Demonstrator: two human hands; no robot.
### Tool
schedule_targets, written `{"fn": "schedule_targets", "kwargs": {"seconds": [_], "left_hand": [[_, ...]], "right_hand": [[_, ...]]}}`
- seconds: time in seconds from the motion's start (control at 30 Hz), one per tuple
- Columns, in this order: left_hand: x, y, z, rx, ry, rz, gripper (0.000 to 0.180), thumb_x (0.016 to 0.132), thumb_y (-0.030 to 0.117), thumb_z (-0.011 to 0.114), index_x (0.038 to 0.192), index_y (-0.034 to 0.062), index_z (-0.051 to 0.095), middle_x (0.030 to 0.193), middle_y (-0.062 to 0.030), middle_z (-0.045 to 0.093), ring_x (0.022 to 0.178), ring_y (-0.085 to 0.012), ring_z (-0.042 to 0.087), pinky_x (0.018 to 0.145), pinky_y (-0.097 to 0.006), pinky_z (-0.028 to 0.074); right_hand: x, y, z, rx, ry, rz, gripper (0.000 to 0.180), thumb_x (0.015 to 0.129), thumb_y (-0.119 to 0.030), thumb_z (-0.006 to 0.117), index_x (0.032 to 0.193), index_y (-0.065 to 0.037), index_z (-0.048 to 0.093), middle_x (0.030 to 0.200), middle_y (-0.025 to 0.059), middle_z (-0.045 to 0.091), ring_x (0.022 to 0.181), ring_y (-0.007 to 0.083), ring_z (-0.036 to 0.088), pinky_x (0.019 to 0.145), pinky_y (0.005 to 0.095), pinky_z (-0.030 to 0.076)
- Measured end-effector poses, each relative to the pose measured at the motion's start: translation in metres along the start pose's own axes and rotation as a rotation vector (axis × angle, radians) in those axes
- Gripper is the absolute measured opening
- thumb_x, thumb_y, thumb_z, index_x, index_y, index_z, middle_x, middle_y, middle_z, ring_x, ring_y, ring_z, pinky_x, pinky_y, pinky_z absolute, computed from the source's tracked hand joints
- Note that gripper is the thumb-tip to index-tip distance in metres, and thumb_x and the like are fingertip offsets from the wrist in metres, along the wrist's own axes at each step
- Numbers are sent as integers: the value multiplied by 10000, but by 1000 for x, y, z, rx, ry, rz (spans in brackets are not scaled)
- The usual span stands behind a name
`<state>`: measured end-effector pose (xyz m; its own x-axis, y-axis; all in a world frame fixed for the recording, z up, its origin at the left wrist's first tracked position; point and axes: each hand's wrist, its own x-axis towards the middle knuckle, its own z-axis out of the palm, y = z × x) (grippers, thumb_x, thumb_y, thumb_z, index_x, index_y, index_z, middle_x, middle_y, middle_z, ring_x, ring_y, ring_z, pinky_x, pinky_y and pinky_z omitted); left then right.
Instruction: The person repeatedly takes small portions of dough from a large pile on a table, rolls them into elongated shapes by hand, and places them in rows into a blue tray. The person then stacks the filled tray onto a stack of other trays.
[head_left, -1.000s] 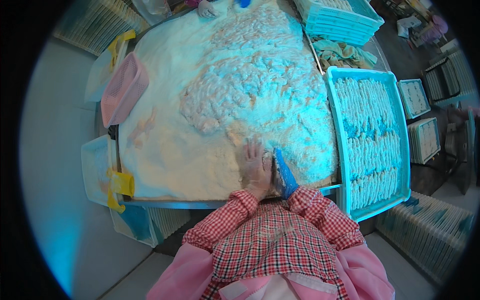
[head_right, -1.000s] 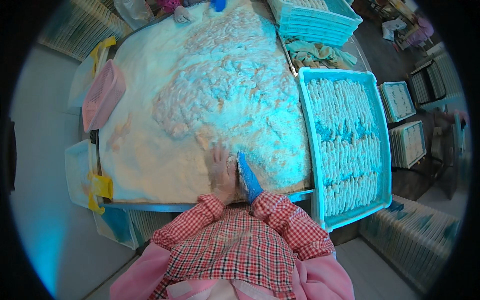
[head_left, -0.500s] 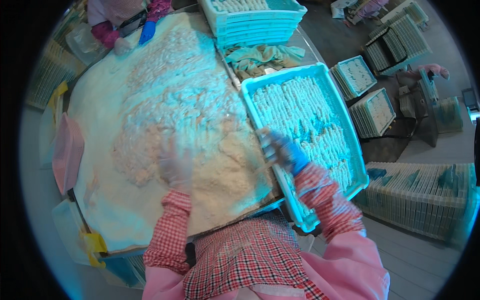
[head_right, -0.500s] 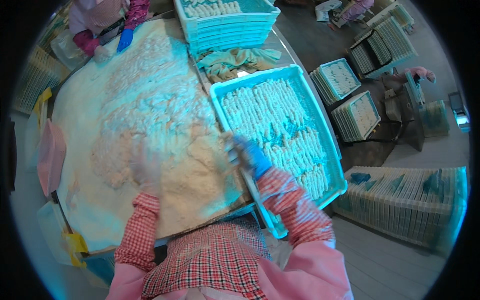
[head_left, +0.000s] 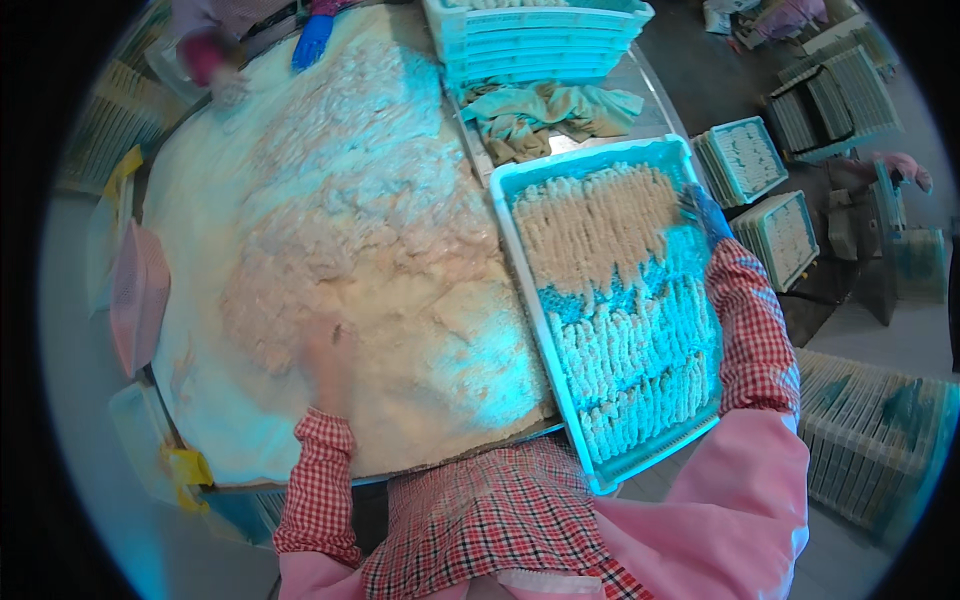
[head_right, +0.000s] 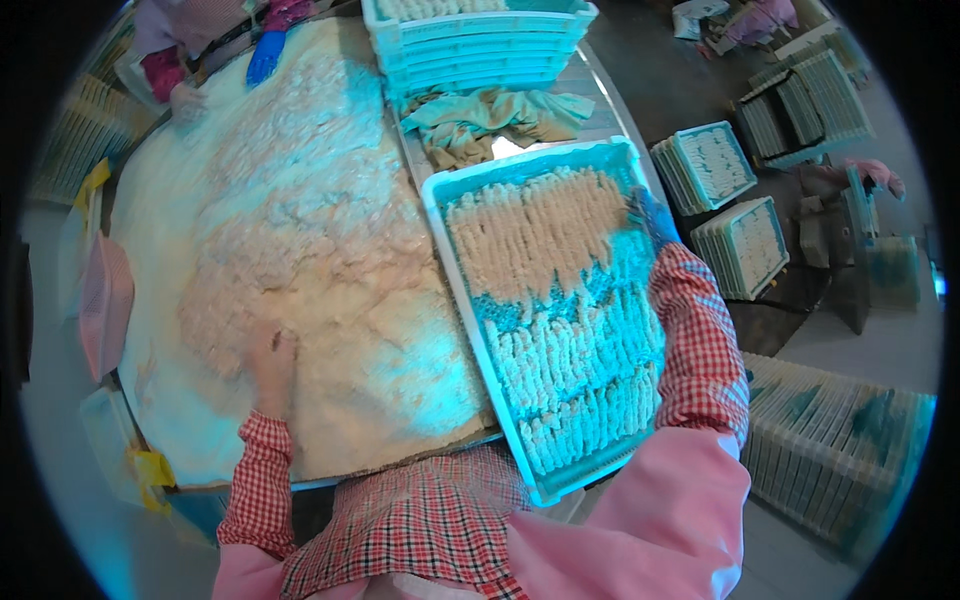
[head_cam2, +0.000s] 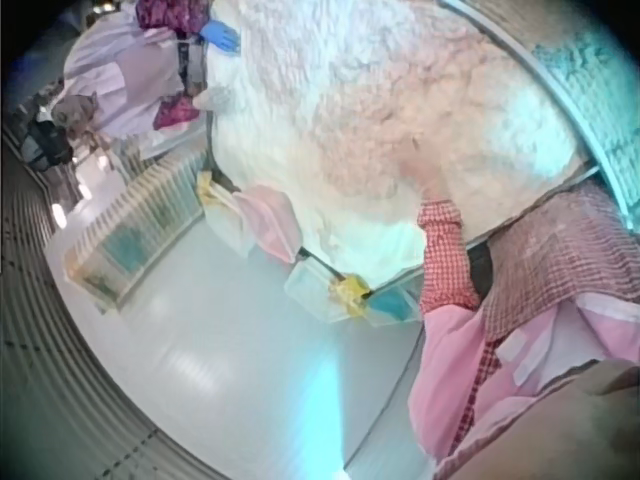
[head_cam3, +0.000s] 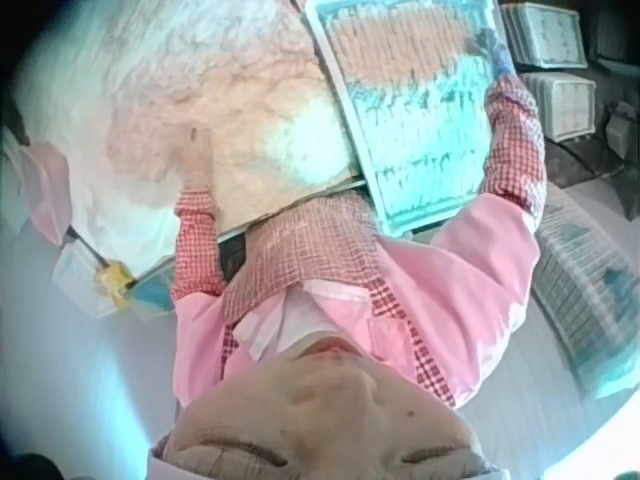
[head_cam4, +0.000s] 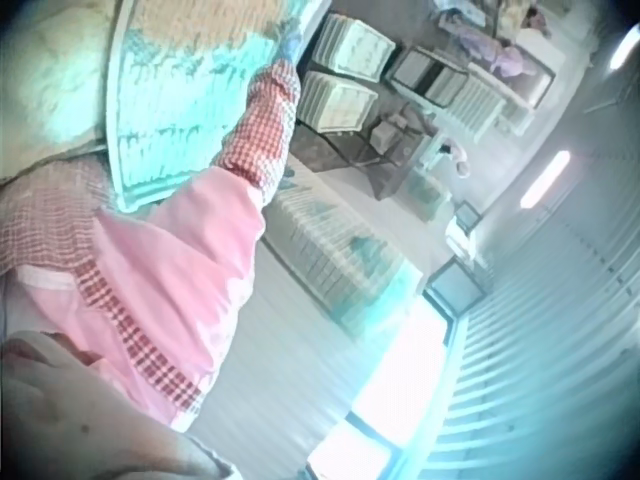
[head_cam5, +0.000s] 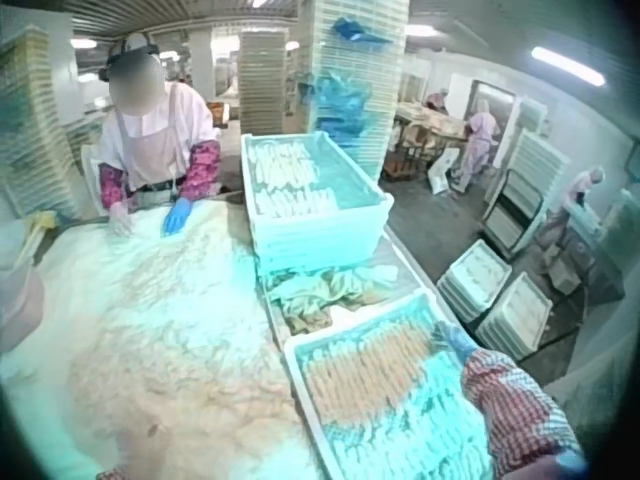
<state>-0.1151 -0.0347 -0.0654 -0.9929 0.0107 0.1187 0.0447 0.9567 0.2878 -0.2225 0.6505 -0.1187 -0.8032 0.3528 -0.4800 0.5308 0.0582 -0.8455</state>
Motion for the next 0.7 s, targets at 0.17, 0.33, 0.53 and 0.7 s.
{"fn": "schedule_targets", "kwargs": {"seconds": [0.17, 0.33, 0.53, 0.7], "left_hand": [[-79, 11, -25, 10, -310, 6, 274, 748, 263, 686, 934, 69, 630, 824, -110, 623, 797, -323, 606, 692, -414, 490], [-87, -11, -48, 103, -223, -144, 476, 751, 344, 716, 1110, 56, 595, 997, -135, 625, 941, -318, 592, 802, -417, 481], [-88, -14, 12, -252, -96, -256, 497, 801, 248, 672, 1238, 50, 546, 1158, -163, 573, 1080, -310, 547, 917, -415, 437], [-88, -17, -30, -583, -137, -116, 449, 831, 167, 599, 1254, 31, 531, 1150, -153, 607, 993, -295, 599, 897, -377, 481]], "right_hand": [[-5, 60, -71, -786, 163, -275, 410, 996, -328, 420, 1233, -25, 561, 1268, 177, 570, 1179, 287, 539, 987, 372, 408], [-111, -1, 61, -368, 66, -447, 422, 970, -298, 510, 1316, -58, 525, 1190, 85, 629, 1074, 189, 592, 936, 331, 449], [-256, -49, 263, -459, -201, -884, 374, 916, -231, 605, 1265, -101, 569, 1209, 113, 617, 976, 253, 630, 821, 354, 494], [-306, -35, 320, -428, -217, -683, 341, 899, -206, 636, 1219, -97, 593, 1069, 112, 636, 940, 251, 630, 769, 366, 502]]}}
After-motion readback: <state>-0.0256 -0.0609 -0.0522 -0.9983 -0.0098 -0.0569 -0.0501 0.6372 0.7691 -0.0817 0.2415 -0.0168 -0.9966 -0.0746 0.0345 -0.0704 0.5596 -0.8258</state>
